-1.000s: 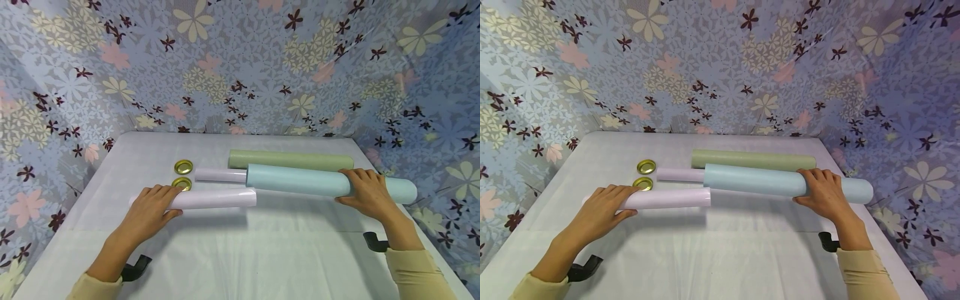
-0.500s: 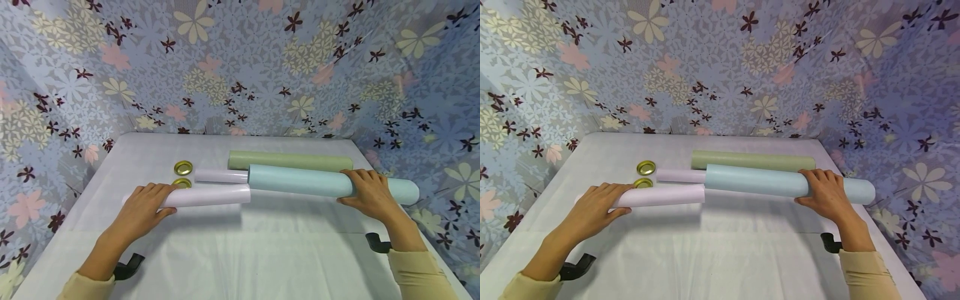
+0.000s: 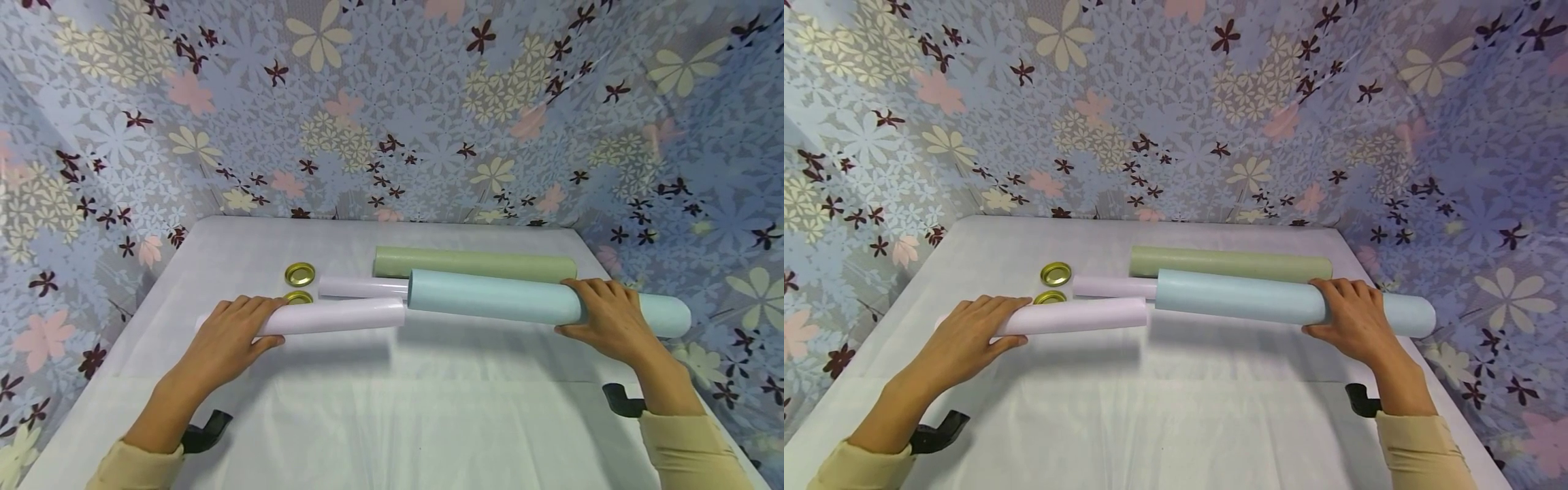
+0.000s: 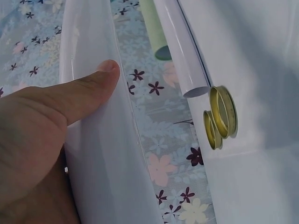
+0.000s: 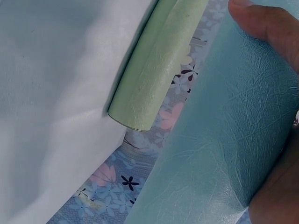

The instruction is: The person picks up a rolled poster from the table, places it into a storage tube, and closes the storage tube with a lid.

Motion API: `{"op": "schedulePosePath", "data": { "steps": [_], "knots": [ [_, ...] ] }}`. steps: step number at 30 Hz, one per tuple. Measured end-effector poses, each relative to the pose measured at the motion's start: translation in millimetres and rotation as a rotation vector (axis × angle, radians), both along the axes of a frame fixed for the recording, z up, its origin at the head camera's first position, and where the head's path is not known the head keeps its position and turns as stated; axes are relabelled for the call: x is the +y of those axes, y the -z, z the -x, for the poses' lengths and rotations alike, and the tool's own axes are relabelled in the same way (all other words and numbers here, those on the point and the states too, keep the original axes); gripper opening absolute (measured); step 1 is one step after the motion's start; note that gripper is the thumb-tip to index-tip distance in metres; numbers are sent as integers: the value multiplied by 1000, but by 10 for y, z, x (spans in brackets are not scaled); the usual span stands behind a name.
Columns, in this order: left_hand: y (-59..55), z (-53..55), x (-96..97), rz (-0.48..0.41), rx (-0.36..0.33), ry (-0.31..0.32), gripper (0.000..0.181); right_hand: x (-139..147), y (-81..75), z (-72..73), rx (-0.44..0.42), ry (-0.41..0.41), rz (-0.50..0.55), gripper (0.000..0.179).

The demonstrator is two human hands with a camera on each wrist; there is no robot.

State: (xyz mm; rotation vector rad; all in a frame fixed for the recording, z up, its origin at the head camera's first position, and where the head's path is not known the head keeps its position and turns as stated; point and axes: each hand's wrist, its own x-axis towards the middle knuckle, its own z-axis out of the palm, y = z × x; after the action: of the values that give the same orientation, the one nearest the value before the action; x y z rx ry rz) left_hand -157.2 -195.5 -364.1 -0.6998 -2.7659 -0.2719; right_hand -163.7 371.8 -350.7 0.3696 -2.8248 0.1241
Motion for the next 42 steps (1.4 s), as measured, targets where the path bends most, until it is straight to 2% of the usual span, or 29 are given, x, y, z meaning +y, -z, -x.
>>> {"op": "schedulePosePath", "data": {
  "steps": [6, 13, 24, 42],
  "knots": [
    [-1, 30, -2, 10, 8, -1, 62, 22, 5, -24, 7, -11, 7, 82],
    [-16, 61, -1, 24, -14, -11, 62, 35, 12, -36, 17, -16, 5, 82],
    [-28, 88, 4, 18, 9, 1, 61, 34, 0, -62, 31, -41, 10, 81],
    [-42, 139, 26, 18, 10, 8, 58, -6, -6, -100, 29, -36, -7, 83]
  ]
}}
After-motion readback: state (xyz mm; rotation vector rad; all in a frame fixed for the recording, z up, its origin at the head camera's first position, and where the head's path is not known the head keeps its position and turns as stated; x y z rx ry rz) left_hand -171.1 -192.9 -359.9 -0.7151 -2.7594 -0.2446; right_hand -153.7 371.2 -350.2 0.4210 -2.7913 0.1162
